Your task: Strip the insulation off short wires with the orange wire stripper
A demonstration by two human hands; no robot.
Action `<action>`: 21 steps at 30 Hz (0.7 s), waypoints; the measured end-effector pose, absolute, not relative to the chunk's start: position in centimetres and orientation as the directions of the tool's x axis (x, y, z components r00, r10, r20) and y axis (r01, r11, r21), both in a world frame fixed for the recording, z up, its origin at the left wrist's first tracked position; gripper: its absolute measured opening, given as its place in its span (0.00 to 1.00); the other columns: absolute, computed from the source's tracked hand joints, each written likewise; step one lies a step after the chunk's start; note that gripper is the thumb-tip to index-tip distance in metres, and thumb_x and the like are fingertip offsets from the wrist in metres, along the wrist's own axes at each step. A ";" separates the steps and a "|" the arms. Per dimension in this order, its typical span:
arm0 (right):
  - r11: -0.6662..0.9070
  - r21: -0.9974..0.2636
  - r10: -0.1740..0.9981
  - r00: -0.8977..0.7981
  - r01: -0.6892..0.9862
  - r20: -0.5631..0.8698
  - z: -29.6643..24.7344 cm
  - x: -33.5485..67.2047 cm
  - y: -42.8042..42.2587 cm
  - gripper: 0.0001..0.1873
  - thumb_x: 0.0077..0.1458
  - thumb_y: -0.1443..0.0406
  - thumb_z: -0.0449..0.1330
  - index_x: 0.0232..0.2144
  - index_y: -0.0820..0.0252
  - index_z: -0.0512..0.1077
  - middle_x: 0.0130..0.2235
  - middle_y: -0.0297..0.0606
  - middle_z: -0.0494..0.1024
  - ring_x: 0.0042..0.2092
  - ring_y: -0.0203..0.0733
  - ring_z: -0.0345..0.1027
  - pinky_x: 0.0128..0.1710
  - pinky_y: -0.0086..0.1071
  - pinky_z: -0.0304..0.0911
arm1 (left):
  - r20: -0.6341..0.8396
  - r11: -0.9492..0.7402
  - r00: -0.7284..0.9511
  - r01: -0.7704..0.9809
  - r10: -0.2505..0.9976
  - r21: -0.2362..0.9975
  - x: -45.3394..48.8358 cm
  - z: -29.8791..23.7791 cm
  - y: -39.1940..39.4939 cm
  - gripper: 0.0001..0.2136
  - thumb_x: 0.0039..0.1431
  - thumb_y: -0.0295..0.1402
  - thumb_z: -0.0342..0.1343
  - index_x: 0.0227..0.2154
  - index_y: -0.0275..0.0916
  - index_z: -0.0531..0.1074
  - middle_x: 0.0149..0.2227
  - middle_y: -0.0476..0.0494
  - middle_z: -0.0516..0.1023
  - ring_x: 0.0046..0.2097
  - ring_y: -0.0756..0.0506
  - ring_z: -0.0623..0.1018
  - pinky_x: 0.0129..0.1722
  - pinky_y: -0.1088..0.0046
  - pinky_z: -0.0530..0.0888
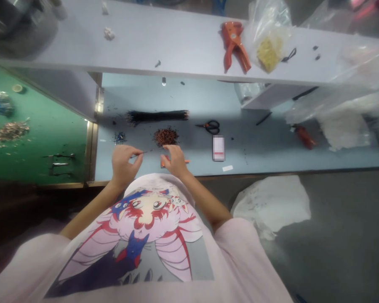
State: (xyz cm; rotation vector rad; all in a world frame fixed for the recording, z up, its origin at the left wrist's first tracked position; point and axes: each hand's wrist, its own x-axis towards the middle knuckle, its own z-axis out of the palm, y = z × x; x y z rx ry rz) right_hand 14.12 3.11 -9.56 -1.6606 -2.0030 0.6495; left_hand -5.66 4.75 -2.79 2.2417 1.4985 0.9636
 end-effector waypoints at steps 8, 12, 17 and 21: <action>0.475 -0.596 0.879 -0.318 0.647 0.356 -4.7 12.8 3.3 0.07 0.56 0.69 0.51 0.36 0.59 0.69 0.36 0.42 0.72 0.41 0.44 0.60 0.43 0.39 0.56 | 0.344 -0.462 0.317 0.706 0.884 0.537 -4.9 -2.2 4.2 0.04 0.55 0.31 0.53 0.28 0.40 0.72 0.30 0.45 0.75 0.37 0.44 0.71 0.41 0.64 0.64; 0.515 -0.486 0.857 -0.403 0.706 0.322 -5.3 12.6 3.1 0.07 0.55 0.70 0.51 0.34 0.61 0.69 0.34 0.42 0.71 0.39 0.43 0.59 0.40 0.38 0.54 | 0.314 -0.480 0.364 0.703 0.877 0.525 -5.4 -2.2 3.9 0.05 0.56 0.31 0.53 0.29 0.41 0.73 0.30 0.45 0.75 0.37 0.44 0.70 0.40 0.63 0.63; 0.546 -0.403 0.838 -0.473 0.735 0.273 -4.7 12.5 2.8 0.07 0.53 0.71 0.52 0.31 0.61 0.70 0.31 0.40 0.69 0.37 0.42 0.57 0.38 0.35 0.51 | 0.305 -0.504 0.402 0.703 0.863 0.501 -5.6 -2.5 3.8 0.05 0.56 0.31 0.53 0.29 0.40 0.73 0.29 0.45 0.75 0.36 0.44 0.70 0.39 0.64 0.63; 0.533 -0.368 0.846 -0.480 0.762 0.232 -4.5 12.6 2.7 0.07 0.53 0.70 0.53 0.28 0.61 0.71 0.31 0.40 0.68 0.36 0.42 0.55 0.37 0.34 0.50 | 0.291 -0.539 0.454 0.690 0.842 0.484 -5.6 -2.5 3.9 0.05 0.56 0.31 0.52 0.28 0.40 0.72 0.29 0.44 0.74 0.36 0.44 0.70 0.38 0.64 0.63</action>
